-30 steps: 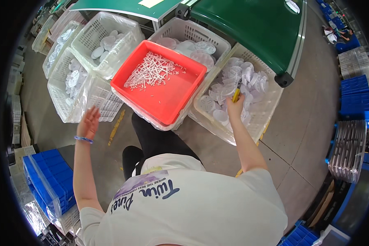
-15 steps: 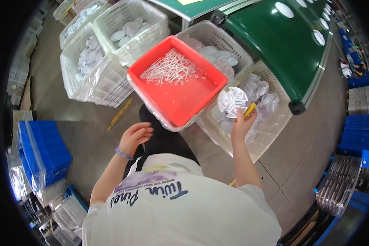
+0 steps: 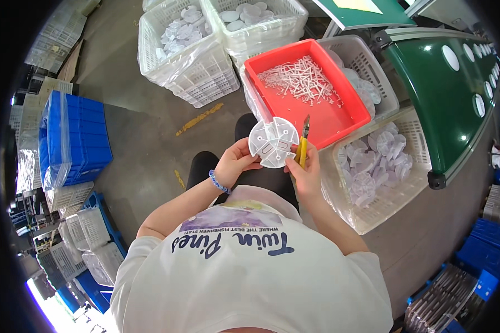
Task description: Lining a container with a plastic liner and sorting small manufactured parts into individual bags.
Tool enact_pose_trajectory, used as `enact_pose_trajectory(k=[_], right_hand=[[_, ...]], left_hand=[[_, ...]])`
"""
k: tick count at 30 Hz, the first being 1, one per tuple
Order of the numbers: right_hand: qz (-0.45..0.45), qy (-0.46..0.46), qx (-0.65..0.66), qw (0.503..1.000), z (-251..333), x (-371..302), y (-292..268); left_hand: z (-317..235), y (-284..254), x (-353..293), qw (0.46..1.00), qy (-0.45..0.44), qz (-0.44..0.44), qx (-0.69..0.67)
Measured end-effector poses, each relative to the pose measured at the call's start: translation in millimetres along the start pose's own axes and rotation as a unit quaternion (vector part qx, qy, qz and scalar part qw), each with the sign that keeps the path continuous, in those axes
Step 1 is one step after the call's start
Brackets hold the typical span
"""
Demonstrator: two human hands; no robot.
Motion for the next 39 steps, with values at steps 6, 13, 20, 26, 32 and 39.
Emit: enact_pose_trajectory(k=[6, 13, 20, 26, 32, 39], right_hand=[[0.042, -0.008, -0.059, 0.997, -3.6, 2.3, 16.8], [0.145, -0.049, -0.135, 0.979, 13.1, 4.8, 28.0], [0.154, -0.130, -0.506, 0.839, 66.4, -24.4, 64.4], [0.155, -0.118, -0.544, 0.816, 51.5, -20.8, 65.6], [0.173, -0.106, -0.590, 0.782, 48.8, -19.2, 69.3], [0.200, -0.094, -0.613, 0.758, 47.5, -14.2, 73.5]], left_hand=[[-9.9, -9.0, -9.8, 0.987, 0.020, -0.028, -0.158], [-21.1, -21.4, -2.3, 0.994, 0.081, 0.010, 0.077], [-21.7, -24.9, -5.9, 0.993, 0.107, -0.046, 0.000], [-19.9, -29.6, -4.0, 0.986, 0.127, -0.054, 0.097], [-28.5, -22.5, -12.6, 0.922, 0.106, -0.092, 0.360], [-25.5, -22.9, -16.2, 0.906, 0.096, -0.105, 0.398]])
Point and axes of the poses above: each hand's wrist, its own x-axis towards the middle knuckle, its own y-axis out of the palm, z = x × y, the point moved 10 cm from there along x, towards the middle knuckle, and after that the axes turned 4 degrees about z, right-handed, at the moved point
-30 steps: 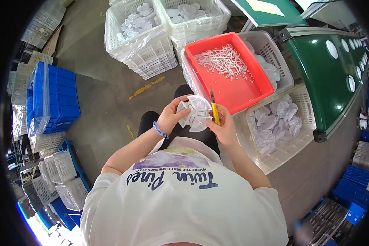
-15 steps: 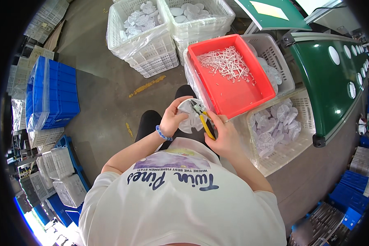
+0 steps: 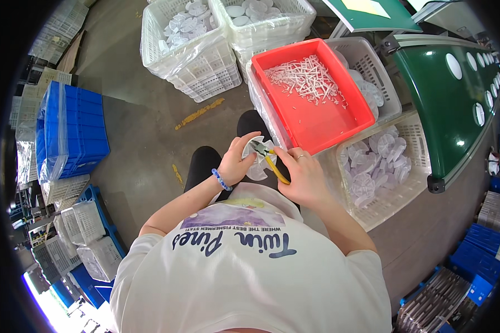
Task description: Lining a container with a plastic liner and sorting small manufactured parts into individual bags.
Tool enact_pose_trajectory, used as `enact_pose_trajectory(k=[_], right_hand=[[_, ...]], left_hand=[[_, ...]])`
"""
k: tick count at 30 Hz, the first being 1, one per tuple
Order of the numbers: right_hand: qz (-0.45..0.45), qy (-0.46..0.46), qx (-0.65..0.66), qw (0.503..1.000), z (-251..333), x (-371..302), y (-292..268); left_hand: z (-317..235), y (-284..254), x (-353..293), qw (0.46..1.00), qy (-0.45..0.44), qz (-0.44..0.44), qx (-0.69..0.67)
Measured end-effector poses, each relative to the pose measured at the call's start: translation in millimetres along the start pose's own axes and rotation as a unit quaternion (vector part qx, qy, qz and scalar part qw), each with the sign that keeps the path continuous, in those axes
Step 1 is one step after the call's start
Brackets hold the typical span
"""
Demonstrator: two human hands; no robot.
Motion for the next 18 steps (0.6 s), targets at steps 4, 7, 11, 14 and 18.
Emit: enact_pose_trajectory(k=[4, 7, 11, 14, 18], right_hand=[[-0.009, -0.026, -0.050, 0.998, 6.3, 2.2, -4.2], [-0.002, -0.029, -0.067, 0.997, 8.8, 3.9, -4.4], [-0.001, -0.027, -0.047, 0.999, 8.2, 5.0, -2.4], [-0.009, -0.022, 0.003, 1.000, 4.5, 3.4, 2.1], [-0.018, -0.021, 0.004, 1.000, 5.1, 2.2, 7.6]], left_hand=[[4.1, 0.6, 0.5, 1.000, -0.002, -0.002, -0.015], [3.6, -0.5, 0.6, 1.000, 0.010, -0.010, -0.017], [3.1, -1.4, -0.8, 1.000, 0.000, -0.010, -0.028], [3.4, -2.2, -2.7, 0.999, -0.005, -0.013, -0.047], [3.4, -2.2, -5.8, 0.995, 0.021, -0.040, -0.087]])
Point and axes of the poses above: each hand's wrist, its own x-axis towards the middle knuckle, its own y-axis out of the palm, z = x × y, the point moved 10 cm from there along x, towards the middle knuckle, and after that the axes turned 4 degrees about z, right-handed, at the moved point
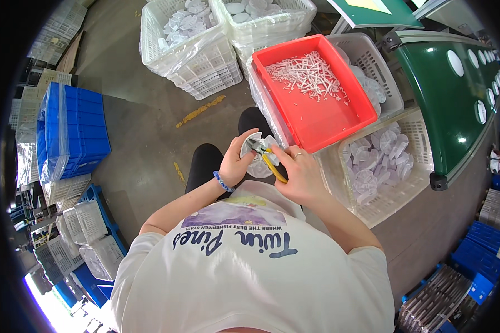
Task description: Lining a container with a plastic liner and sorting small manufactured parts into individual bags.
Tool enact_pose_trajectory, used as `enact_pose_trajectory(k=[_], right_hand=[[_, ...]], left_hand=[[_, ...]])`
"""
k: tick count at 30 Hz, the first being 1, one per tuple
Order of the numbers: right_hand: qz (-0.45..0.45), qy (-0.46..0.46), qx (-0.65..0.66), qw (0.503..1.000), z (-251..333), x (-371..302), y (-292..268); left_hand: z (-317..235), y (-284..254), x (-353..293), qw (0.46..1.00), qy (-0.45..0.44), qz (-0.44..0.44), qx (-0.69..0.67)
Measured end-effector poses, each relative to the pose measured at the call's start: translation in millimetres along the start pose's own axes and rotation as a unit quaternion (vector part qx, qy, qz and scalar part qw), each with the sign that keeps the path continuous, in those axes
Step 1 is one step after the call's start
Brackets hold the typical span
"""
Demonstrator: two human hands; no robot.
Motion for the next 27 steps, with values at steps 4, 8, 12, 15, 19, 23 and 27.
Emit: enact_pose_trajectory(k=[4, 8, 12, 15, 19, 23, 27], right_hand=[[0.013, -0.015, -0.023, 1.000, 3.4, 1.0, 2.5], [0.044, -0.015, -0.026, 0.999, 3.0, 3.4, 4.0], [0.048, -0.018, -0.047, 0.998, 0.9, 7.4, 4.6], [0.070, -0.005, -0.023, 0.997, -5.2, 9.0, 1.7], [0.034, 0.001, -0.008, 0.999, -9.0, 7.3, -9.4], [0.013, 0.058, 0.087, 0.994, -28.7, 2.6, -10.3], [-0.023, 0.076, 0.161, 0.984, -51.4, 0.8, -6.9]], left_hand=[[2.2, 0.5, -5.2, 1.000, -0.006, -0.006, -0.001], [6.9, 2.3, -8.6, 0.999, -0.034, -0.005, 0.029], [11.1, 2.2, -8.5, 0.998, -0.038, -0.005, 0.058], [9.1, 4.5, -5.3, 0.998, -0.046, 0.010, 0.045], [2.6, 8.0, 4.7, 0.997, -0.013, 0.011, 0.069], [0.9, 15.6, 20.5, 0.996, -0.020, 0.023, 0.078], [-8.6, 23.7, 49.5, 0.984, -0.027, 0.062, 0.165]])
Point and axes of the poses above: each hand's wrist, its own x-axis towards the middle knuckle, its own y-axis out of the palm, z = x × y, the point moved 10 cm from there along x, towards the middle knuckle, and after that the axes turned 4 degrees about z, right-handed, at the moved point
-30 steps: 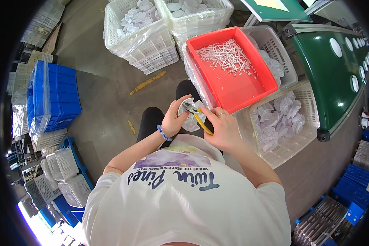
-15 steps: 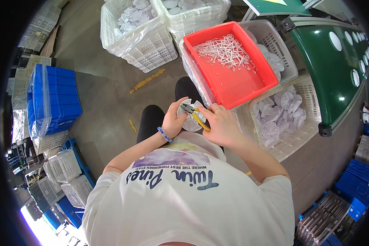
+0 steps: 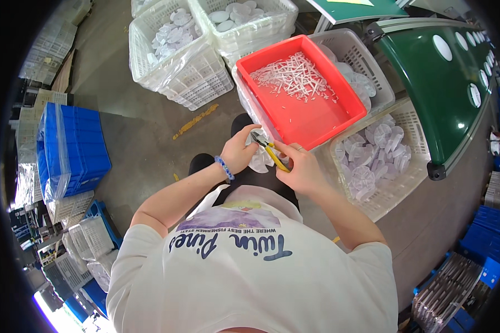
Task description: Lining a container with a plastic liner and sorting small manufactured parts into individual bags.
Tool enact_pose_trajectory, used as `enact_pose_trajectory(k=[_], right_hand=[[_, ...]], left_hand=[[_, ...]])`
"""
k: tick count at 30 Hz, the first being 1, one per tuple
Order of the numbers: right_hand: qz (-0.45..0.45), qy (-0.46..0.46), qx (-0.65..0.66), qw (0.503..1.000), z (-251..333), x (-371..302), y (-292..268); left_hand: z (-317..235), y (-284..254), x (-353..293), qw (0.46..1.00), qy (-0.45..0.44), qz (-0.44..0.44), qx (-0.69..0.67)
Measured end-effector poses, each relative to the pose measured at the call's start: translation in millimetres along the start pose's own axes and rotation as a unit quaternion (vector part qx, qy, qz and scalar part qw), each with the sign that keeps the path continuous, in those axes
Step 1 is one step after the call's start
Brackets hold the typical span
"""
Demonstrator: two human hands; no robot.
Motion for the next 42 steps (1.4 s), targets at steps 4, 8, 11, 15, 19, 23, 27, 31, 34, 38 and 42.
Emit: enact_pose_trajectory(k=[4, 8, 11, 15, 19, 23, 27, 31, 34, 38, 42], right_hand=[[-0.008, 0.032, 0.076, 0.997, -36.9, 4.4, 11.0], [-0.030, 0.035, 0.243, 0.969, -66.0, 16.7, 17.6], [-0.043, 0.038, 0.337, 0.940, -60.8, 24.3, 10.5], [-0.008, 0.128, 0.380, 0.916, -51.0, 24.7, 4.8], [-0.004, 0.137, 0.439, 0.888, -52.7, 24.3, 8.4], [0.012, 0.113, 0.429, 0.896, -39.6, 20.9, -3.7], [-0.085, 0.080, 0.471, 0.875, -70.1, 3.9, -25.3], [-0.219, 0.046, 0.488, 0.844, -119.8, -24.8, -58.6], [-0.412, 0.060, 0.399, 0.817, -192.0, -71.0, -95.8], [-0.505, 0.133, 0.182, 0.833, -312.4, -120.3, -119.9], [-0.482, 0.309, -0.174, 0.801, -338.5, -129.4, -137.5]], left_hand=[[-2.0, 11.5, 33.2, 0.989, -0.001, 0.087, 0.123], [-16.0, 16.9, 57.7, 0.974, -0.064, 0.172, 0.131], [-5.9, 24.0, 83.1, 0.956, -0.091, 0.222, 0.166], [-5.3, 27.8, 91.1, 0.936, -0.141, 0.286, 0.149], [-12.3, 27.4, 93.6, 0.923, -0.164, 0.308, 0.162], [-8.6, 23.5, 97.7, 0.916, -0.107, 0.329, 0.201], [24.4, -36.3, 125.8, 0.943, -0.154, 0.293, -0.030], [55.0, -180.4, 188.6, 0.923, -0.055, 0.078, -0.374], [78.1, -243.9, 188.7, 0.845, -0.120, -0.193, -0.484], [98.3, -204.5, 176.7, 0.902, -0.147, -0.080, -0.397], [50.4, -85.7, 117.2, 0.905, -0.199, 0.120, -0.357]])
Point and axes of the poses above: each hand's wrist, its own x-axis towards the middle knuckle, its own y-axis out of the palm, z = x × y, the point moved 10 cm from there along x, towards the middle knuckle, and after that the axes turned 4 degrees about z, right-handed, at the moved point
